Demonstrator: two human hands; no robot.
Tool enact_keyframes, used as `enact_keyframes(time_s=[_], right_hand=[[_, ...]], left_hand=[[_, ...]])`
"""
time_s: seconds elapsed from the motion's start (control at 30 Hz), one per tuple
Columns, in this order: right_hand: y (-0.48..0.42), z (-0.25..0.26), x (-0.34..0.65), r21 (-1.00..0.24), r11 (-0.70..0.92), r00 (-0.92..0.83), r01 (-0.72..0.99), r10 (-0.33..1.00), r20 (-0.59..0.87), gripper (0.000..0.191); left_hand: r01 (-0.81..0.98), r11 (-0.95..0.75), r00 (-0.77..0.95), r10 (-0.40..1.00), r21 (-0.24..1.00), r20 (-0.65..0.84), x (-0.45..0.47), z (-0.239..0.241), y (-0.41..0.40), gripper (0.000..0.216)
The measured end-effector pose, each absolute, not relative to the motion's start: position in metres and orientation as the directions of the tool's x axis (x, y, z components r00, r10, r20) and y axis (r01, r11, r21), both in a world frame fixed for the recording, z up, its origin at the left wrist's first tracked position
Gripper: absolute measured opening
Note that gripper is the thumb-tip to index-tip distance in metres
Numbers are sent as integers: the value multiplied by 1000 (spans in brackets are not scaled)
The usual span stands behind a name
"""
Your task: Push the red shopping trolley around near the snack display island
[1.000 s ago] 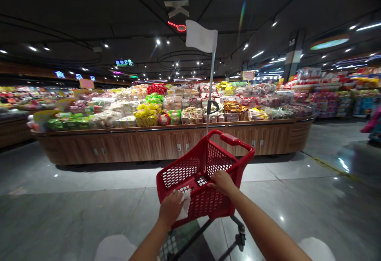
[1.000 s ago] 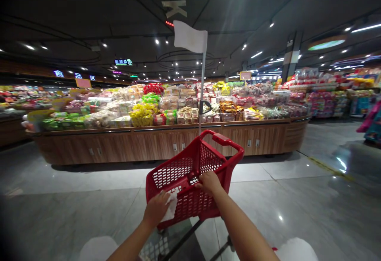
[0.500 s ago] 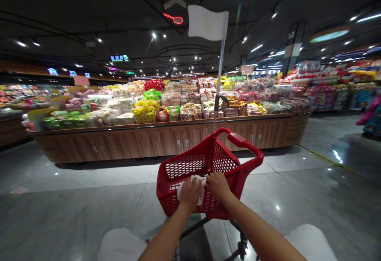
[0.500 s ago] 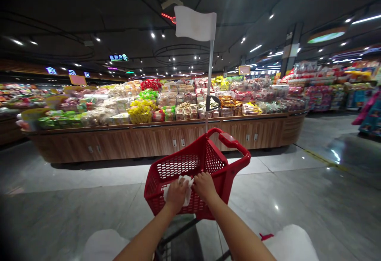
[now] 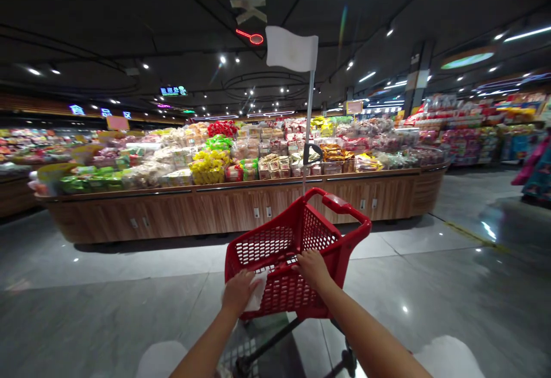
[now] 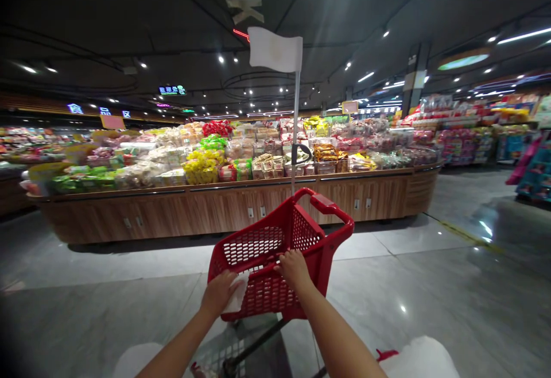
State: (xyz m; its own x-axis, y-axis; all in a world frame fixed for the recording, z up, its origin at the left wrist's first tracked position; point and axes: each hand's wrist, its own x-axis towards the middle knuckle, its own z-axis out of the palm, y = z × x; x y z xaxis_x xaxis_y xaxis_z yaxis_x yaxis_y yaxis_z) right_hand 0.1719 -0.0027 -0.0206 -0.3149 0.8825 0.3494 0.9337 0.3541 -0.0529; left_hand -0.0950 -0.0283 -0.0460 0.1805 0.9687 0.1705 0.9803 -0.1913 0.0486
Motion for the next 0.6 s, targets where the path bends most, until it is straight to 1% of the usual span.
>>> enact_keyframes(time_s=[0.1, 0.17, 0.23, 0.3, 0.37, 0.43, 0.53, 0.6], right_hand=[[0, -27, 168, -55, 344, -300, 937, 878, 373, 23], [0, -31, 166, -58, 347, -299, 936, 872, 387, 19], [-2, -33, 165, -65, 347, -296, 936, 871, 392, 14], [-5, -34, 166, -78, 345, -290, 935, 876, 386, 14], [-10, -32, 167, -93, 349, -292, 933, 881, 373, 15], [-15, -29, 169, -101, 353, -297, 930, 886, 357, 15], [-19, -25, 168, -102, 347, -293, 932, 890, 350, 14], [-20, -25, 166, -99, 343, -288, 934, 888, 358, 14]], left_hand=[[964, -256, 237, 949, 69, 206, -55, -42, -20, 36], [942, -323, 300, 931, 86, 207, -21, -36, -13, 36], [922, -366, 338, 919, 123, 204, 8, -30, -7, 36], [908, -378, 337, 915, 181, 221, 27, -26, -5, 36], [898, -373, 321, 918, 234, 233, 33, -24, -6, 36], [887, -382, 331, 917, 261, 221, 30, -23, -8, 33], [887, -382, 345, 922, 258, 177, 21, -21, -9, 31], [909, -345, 316, 937, 233, 150, 15, -19, -10, 35]])
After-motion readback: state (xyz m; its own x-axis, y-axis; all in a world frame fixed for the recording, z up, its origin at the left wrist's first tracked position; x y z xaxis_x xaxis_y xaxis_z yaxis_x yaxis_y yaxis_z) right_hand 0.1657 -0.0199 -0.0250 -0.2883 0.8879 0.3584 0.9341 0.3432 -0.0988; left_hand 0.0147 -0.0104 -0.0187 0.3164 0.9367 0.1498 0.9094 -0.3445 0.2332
